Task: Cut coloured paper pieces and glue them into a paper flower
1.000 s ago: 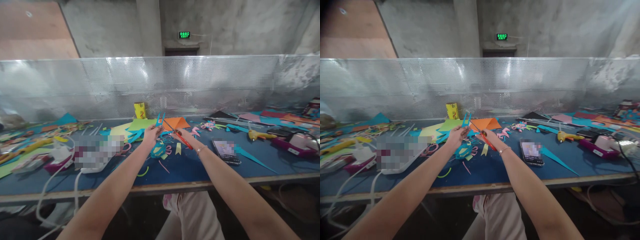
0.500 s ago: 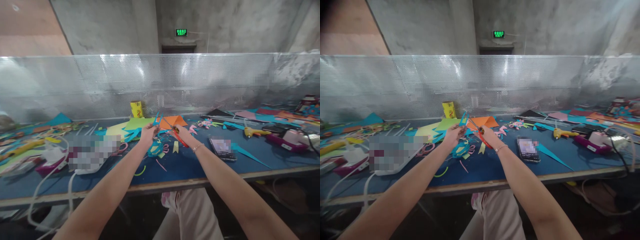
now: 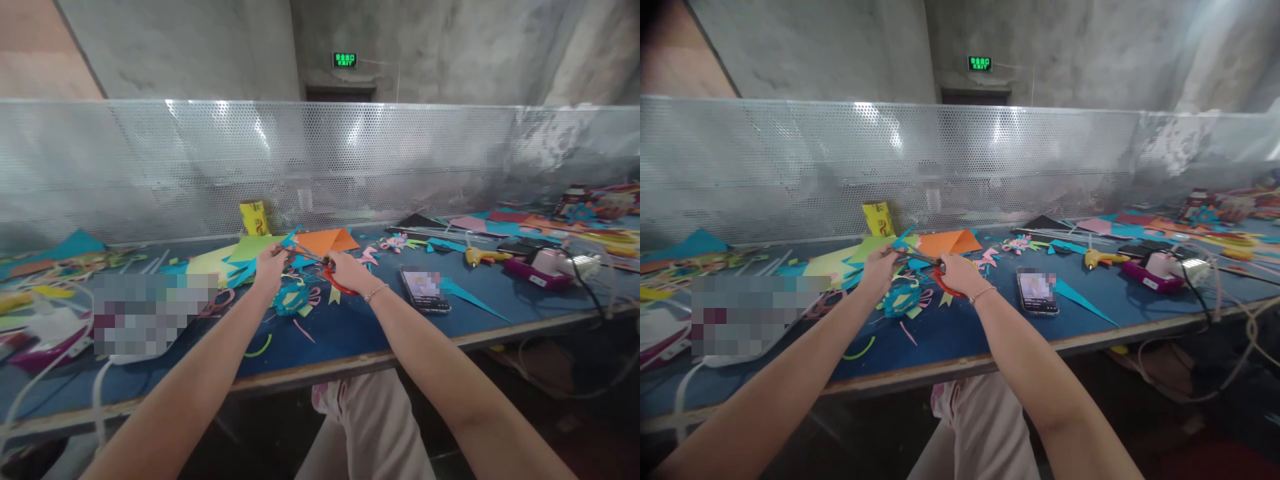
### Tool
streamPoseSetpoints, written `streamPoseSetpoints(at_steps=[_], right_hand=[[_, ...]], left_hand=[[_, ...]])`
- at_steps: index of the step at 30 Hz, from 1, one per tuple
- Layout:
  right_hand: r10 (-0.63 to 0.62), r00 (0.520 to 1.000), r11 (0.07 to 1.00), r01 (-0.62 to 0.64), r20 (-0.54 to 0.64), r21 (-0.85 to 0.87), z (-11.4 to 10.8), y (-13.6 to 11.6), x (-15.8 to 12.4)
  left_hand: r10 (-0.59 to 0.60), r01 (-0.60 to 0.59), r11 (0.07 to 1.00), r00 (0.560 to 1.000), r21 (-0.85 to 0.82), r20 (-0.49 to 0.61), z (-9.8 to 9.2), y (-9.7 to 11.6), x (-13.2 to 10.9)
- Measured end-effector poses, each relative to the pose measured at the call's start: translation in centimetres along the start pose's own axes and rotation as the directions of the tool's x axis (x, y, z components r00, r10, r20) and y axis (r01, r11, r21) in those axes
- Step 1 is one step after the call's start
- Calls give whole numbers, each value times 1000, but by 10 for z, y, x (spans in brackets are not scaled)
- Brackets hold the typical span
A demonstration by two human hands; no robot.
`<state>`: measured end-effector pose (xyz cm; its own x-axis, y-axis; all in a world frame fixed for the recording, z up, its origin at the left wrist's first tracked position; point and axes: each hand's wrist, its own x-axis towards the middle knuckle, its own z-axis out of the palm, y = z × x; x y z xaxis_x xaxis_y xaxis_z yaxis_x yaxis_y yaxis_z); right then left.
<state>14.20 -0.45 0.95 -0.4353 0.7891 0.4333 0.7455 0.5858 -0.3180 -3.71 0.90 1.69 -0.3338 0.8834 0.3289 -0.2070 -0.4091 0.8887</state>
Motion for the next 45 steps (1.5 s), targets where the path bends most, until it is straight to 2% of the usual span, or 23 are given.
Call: streamPoseSetpoints(at_steps=[14, 20, 24, 28, 33, 41, 45], right_hand=[[23, 1000, 999, -23, 1, -36, 0, 3, 1], [18, 1000, 1000, -18, -6, 24, 0, 4, 1], [51, 998, 991, -48, -20, 122, 2, 5, 5], [70, 996, 951, -81, 48, 298, -5, 0, 6], [48, 973, 852, -158, 227, 500, -20, -7, -3], [27, 960, 895, -147, 278, 421, -18, -3, -4], [19, 969, 910, -119, 248, 397, -17, -5, -3]], left_hand=[[-27, 27, 1000, 999, -2, 34, -3, -5, 3], [-24, 27, 999, 998, -37, 65, -3, -1, 2], [-34, 35, 993, 999, -115, 9, -2, 2, 2], [-33, 27, 987, 999, -161, -36, -2, 6, 2], [6, -10, 989, 999, -147, -32, -4, 8, 3], [64, -66, 996, 998, -67, -26, -6, 7, 4], [94, -94, 994, 996, -46, 0, -6, 5, 5]])
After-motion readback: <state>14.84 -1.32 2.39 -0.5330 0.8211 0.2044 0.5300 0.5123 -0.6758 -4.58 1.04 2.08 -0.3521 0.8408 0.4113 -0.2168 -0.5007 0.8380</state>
